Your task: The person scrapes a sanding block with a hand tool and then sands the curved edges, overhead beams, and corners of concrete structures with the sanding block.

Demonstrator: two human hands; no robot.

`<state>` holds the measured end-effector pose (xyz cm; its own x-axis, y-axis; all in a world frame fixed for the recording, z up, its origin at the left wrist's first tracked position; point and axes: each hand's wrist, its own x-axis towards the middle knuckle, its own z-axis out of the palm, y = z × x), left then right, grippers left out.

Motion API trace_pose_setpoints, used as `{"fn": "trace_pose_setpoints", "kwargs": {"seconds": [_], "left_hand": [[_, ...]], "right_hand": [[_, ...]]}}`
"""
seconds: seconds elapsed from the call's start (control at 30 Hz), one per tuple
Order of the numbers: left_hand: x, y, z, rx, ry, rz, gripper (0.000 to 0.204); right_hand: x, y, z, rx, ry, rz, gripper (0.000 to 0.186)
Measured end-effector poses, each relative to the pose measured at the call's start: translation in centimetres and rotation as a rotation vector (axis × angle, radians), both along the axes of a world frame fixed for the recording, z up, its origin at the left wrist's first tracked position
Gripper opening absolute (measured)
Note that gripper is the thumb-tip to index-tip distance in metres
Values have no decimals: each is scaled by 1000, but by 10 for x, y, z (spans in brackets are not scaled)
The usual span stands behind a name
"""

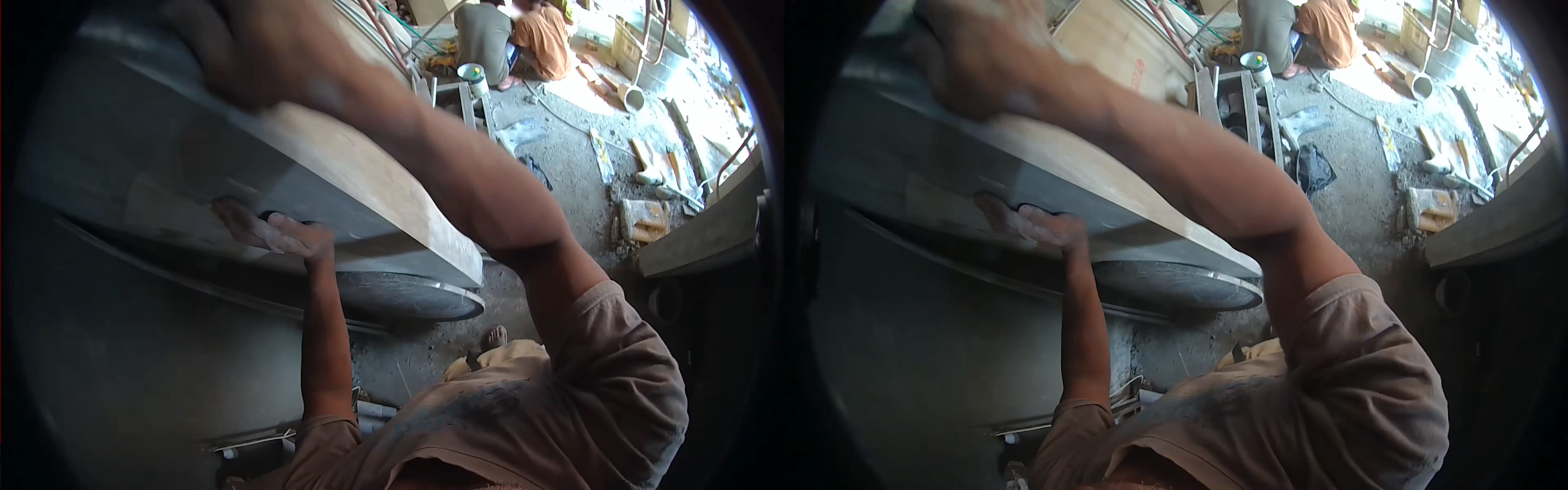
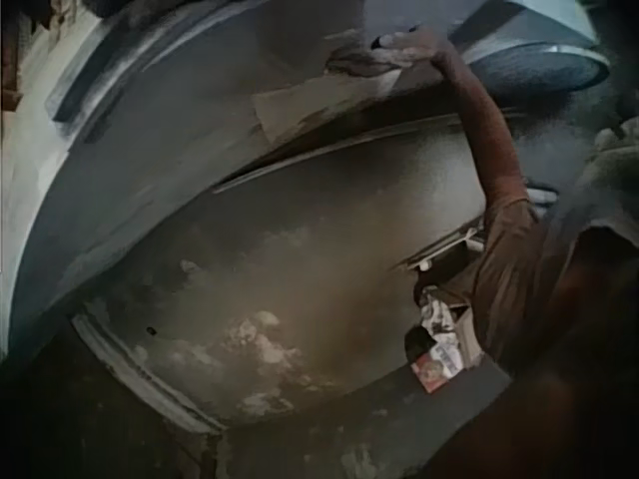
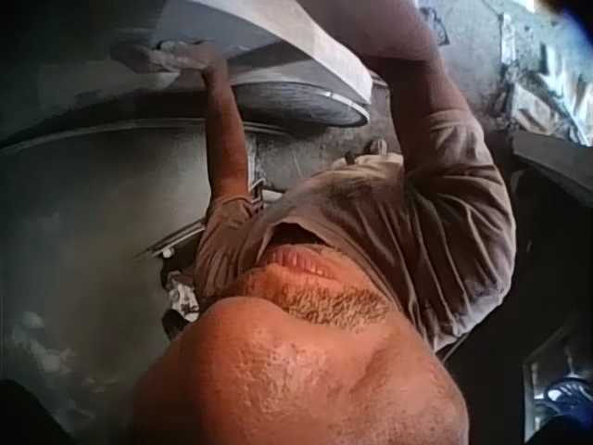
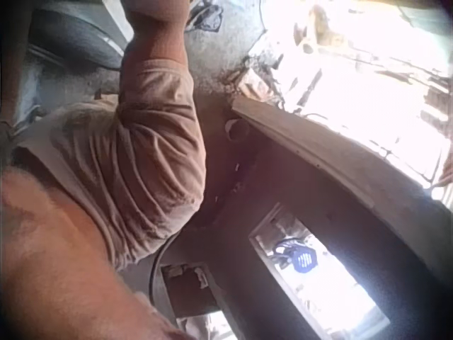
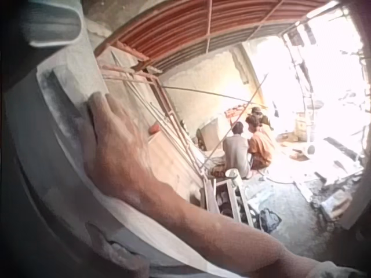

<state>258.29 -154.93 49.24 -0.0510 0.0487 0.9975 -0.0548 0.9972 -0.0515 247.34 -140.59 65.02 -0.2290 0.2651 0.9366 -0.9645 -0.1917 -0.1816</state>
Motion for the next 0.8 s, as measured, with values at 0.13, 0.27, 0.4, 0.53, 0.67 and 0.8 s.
{"fn": "trace_pose_setpoints", "kwargs": {"seconds": [0.13,0.27,0.4,0.53,0.67,0.8], "left_hand": [[6,-12,-1,39,43,-71,56],[-17,10,5,13,85,-155,55],[-12,0,5,31,132,-155,45],[8,67,-36,267,273,-304,31],[36,141,-82,490,-169,-796,24],[43,167,-78,806,-737,-1185,35]], "right_hand": [[14,-1,-87,223,-286,97,20],[45,54,-425,485,-1000,168,34],[68,87,-413,46,-1351,730,31],[60,145,-316,-339,-1288,1437,40],[76,168,-286,-346,-1137,1679,42],[110,164,-270,-486,-941,1964,42]]}}
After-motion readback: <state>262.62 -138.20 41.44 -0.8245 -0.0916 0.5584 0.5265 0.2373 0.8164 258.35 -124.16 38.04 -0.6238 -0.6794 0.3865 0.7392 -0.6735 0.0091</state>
